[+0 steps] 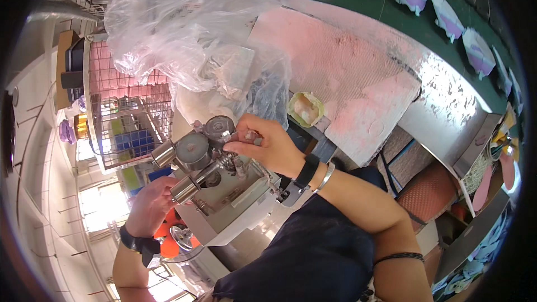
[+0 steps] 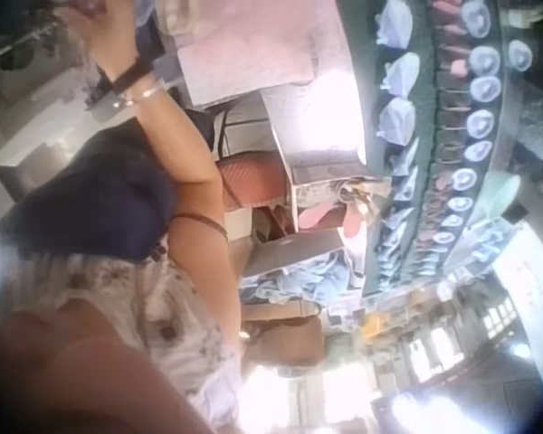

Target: The recorder is adjusting the rollers, tensioners, and internal mechanisms of an industrial shoe component machine.

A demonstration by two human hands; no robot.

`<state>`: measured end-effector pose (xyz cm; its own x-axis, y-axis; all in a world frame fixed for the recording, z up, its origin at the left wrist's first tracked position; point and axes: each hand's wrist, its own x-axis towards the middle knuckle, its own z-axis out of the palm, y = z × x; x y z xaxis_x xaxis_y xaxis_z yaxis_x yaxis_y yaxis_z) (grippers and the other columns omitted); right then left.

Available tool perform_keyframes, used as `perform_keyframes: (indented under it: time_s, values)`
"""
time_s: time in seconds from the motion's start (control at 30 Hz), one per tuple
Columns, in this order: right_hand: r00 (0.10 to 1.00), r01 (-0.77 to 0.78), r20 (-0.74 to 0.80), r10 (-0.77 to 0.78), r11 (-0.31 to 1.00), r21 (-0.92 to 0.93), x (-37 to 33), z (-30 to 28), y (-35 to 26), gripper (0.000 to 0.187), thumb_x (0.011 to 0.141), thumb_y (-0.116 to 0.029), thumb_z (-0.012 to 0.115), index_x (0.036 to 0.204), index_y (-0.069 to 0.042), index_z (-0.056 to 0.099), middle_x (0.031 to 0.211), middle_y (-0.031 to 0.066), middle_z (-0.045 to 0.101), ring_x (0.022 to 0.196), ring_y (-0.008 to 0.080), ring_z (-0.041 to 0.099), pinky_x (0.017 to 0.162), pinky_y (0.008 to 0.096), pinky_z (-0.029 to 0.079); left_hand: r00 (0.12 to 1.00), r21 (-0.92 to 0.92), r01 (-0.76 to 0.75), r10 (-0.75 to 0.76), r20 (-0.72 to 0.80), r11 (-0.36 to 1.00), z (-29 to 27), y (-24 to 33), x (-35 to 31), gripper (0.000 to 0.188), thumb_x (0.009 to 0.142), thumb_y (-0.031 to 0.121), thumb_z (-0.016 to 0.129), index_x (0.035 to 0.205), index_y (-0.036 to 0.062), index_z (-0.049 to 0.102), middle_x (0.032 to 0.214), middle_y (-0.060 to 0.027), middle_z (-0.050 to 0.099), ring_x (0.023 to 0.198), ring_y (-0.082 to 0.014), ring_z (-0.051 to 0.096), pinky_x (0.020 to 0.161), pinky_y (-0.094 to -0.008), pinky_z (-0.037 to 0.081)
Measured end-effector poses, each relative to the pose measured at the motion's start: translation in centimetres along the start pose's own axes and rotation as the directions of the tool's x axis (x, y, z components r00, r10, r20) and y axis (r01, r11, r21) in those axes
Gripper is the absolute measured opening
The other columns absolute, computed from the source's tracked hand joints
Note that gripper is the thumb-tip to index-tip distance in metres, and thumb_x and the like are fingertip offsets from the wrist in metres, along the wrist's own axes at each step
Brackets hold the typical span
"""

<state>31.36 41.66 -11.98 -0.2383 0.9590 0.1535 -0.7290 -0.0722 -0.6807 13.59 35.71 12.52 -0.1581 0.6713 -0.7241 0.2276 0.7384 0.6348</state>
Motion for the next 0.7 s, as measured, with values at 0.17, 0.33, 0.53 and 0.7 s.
perform_keyframes:
  time_s: [0.17,0.33,0.53,0.7]
  values:
    - [0.999,0.019,-0.038,-0.030,0.968,-0.249,0.3,0.8,-0.4,0.033,0.084,-0.012,0.078,0.078,-0.005,0.046,0.072,-0.0019,0.039,0.066,0.0071,0.035,0.059,0.0239,0.034,0.987,0.022,-0.159,0.158,0.036,0.987,-1.4,1.2,-2.2,0.038,0.097,0.028,0.052,0.111,-0.0056,0.059,0.102,-0.0176,0.066,0.098,-0.0272,0.066,0.090,-0.0377,0.050]
    - [0.997,0.027,-0.059,-0.049,0.945,-0.327,0.5,1.3,-1.3,0.033,0.090,-0.018,0.072,0.075,-0.005,0.046,0.068,-0.0036,0.039,0.063,0.0052,0.035,0.056,0.0233,0.034,0.964,0.031,-0.261,0.262,-0.049,0.965,-2.8,0.5,-3.0,0.035,0.094,0.023,0.047,0.107,-0.0065,0.059,0.098,-0.0196,0.067,0.093,-0.0286,0.067,0.086,-0.0388,0.052]
    - [0.940,-0.340,-0.104,0.324,0.899,-0.274,2.4,0.9,-4.0,0.024,0.101,-0.026,0.056,0.090,-0.005,0.062,0.068,-0.0060,0.047,0.062,0.0010,0.045,0.053,0.0215,0.035,0.948,0.013,-0.292,0.291,-0.131,0.956,-3.6,0.1,-2.1,0.034,0.091,0.021,0.045,0.103,-0.0070,0.060,0.093,-0.0203,0.067,0.088,-0.0290,0.068,0.084,-0.0391,0.053]
    - [0.999,-0.039,-0.034,0.031,0.960,-0.276,1.8,-0.7,-4.0,0.017,0.091,-0.013,0.070,0.106,-0.006,0.066,0.083,-0.0020,0.054,0.071,0.0063,0.048,0.064,0.0221,0.041,0.943,0.027,-0.290,0.291,-0.159,0.957,-4.3,-0.1,-1.5,0.034,0.093,0.024,0.046,0.101,-0.0063,0.060,0.091,-0.0202,0.067,0.086,-0.0287,0.068,0.082,-0.0391,0.053]
